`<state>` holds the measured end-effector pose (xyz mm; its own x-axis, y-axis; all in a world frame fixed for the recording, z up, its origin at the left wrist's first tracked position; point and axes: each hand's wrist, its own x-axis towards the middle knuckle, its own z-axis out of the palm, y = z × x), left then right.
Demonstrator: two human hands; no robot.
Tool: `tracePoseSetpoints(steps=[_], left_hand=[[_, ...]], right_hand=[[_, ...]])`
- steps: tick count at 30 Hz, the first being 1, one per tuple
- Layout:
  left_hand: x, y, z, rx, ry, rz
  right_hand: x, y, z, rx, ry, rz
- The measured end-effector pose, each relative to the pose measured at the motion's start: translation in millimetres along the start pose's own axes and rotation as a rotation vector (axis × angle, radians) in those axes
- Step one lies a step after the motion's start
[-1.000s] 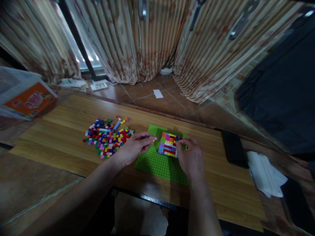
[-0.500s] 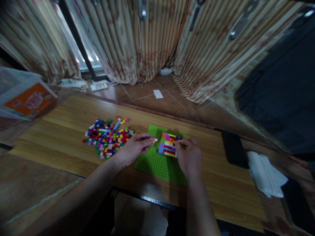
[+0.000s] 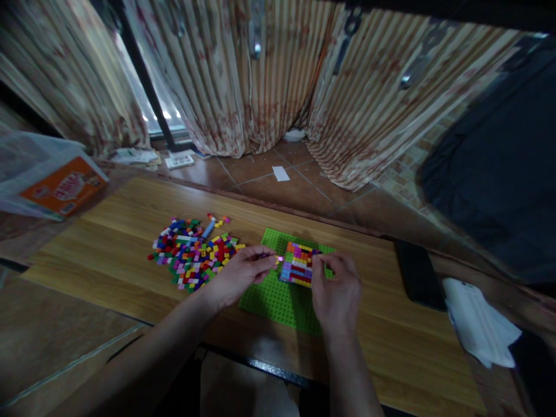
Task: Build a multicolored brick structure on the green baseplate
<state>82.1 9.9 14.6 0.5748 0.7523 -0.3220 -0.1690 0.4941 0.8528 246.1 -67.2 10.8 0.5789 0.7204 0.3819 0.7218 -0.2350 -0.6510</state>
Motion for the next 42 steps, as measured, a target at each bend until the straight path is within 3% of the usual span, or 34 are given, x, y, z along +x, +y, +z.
tracePoseSetpoints(steps=[5, 8, 13, 19, 24, 33, 38, 42], left_hand=[[-1, 0, 1.1, 0.0, -0.024, 0.019], [-3, 1, 1.4, 0.008, -0.034, 0.032], [0, -1, 2.9, 0.073, -0.037, 0.146], [2, -8, 7.9, 0.218, 0.086, 0.326], [2, -10, 9.3, 0.221, 0.106, 0.291], [5, -6, 1.2, 0.143, 0.089, 0.138], [4, -5, 2.1, 0.149, 0.089, 0.128], [4, -6, 2.4, 0.145, 0.086, 0.125]], right_hand=[[-10, -19, 7, 0.249, -0.195, -0.062], [-14, -24, 13, 0.313, -0.25, -0.069], [-17, -28, 17, 0.358, -0.193, -0.091], [-21, -28, 21, 0.285, -0.077, -0.154], [-17, -23, 13, 0.143, -0.063, -0.197], [12, 19, -26, 0.028, -0.094, -0.059], [8, 22, -22, 0.019, -0.216, -0.092], [7, 21, -16, -0.002, -0.231, -0.133]])
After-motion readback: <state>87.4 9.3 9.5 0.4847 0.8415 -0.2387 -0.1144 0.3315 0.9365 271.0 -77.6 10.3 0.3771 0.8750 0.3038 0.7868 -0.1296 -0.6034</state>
